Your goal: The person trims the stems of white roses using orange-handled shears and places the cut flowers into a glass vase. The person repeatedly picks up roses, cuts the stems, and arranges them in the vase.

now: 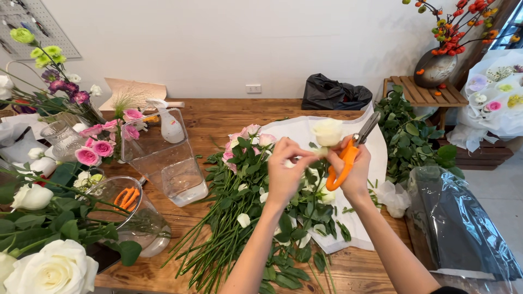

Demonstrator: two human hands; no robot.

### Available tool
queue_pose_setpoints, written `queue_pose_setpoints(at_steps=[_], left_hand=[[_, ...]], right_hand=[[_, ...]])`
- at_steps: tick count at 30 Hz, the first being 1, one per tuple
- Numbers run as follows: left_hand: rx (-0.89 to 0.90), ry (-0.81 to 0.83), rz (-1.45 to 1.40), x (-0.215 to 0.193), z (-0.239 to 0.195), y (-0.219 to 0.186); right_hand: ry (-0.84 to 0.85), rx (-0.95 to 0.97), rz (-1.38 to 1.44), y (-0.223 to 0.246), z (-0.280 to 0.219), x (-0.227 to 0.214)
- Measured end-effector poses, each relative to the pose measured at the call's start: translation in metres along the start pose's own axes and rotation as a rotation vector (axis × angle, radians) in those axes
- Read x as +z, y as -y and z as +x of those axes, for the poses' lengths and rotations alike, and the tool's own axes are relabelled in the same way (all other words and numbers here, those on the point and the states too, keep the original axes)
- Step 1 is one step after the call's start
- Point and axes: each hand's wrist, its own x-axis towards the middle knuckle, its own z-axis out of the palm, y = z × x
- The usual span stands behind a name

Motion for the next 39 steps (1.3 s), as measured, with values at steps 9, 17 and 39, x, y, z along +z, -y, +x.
queue_pose_setpoints(at_steps=[9,17,39], left_hand=[[-0.415,0.174,0.292,-0.053,-0.032,0.010],[0.006,0.085,0.279,-0.028,-0.051,0.056],[0.316,-0.829,-0.203,-0.274,0.009,-0.114]], right_hand=[[0.149,-0.087,0.098,0.007,-0.003,-0.013],[0.322,-0.134,0.085,0.004,-0.013,0.001],[0.195,0.301,0.124,-0.013,-0.039,-0.044]])
